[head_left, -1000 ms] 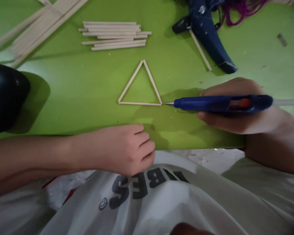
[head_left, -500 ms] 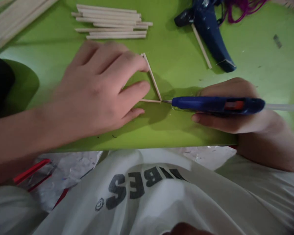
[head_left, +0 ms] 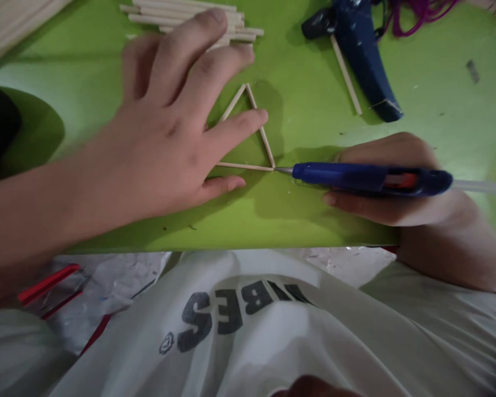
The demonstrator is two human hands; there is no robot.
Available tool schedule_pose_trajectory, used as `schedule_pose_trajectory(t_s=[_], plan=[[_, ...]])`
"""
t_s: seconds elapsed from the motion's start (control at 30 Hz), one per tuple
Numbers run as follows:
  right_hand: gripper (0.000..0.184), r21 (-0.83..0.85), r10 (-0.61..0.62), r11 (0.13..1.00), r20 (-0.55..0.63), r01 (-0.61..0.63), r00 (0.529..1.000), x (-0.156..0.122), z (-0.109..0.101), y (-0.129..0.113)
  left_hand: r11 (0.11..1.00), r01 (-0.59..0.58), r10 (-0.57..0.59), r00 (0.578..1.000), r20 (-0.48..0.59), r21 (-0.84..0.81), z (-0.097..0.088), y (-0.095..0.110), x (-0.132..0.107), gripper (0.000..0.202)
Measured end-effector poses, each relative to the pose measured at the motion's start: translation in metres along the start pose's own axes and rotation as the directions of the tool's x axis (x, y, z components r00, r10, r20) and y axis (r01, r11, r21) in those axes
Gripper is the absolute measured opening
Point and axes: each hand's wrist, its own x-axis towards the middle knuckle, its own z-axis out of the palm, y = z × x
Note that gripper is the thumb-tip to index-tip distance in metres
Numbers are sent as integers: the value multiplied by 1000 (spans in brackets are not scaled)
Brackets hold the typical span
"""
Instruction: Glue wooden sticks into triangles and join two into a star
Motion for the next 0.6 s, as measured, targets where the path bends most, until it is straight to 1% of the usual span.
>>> schedule_pose_trajectory(t_s=[0.17,0.27,0.4,0.6], plan=[[41,-33,33,999,-5,-33,999,-1,0,-2,999,50,-51,998,40,5,-3,2,3,84],[40,-47,-18,999,-13,17,1000,-1,-1,2,998,57,-57,997,61,15,-5,2,4,87],[38,-50,-90,995,-16,90,996,-1,-1,6,999,41,-43,995,92,21,-5,0,2,98],[35,-78,-106,992,-25,104,994,-2,1,4,999,34,-35,998,55,11,-3,3,-1,92]])
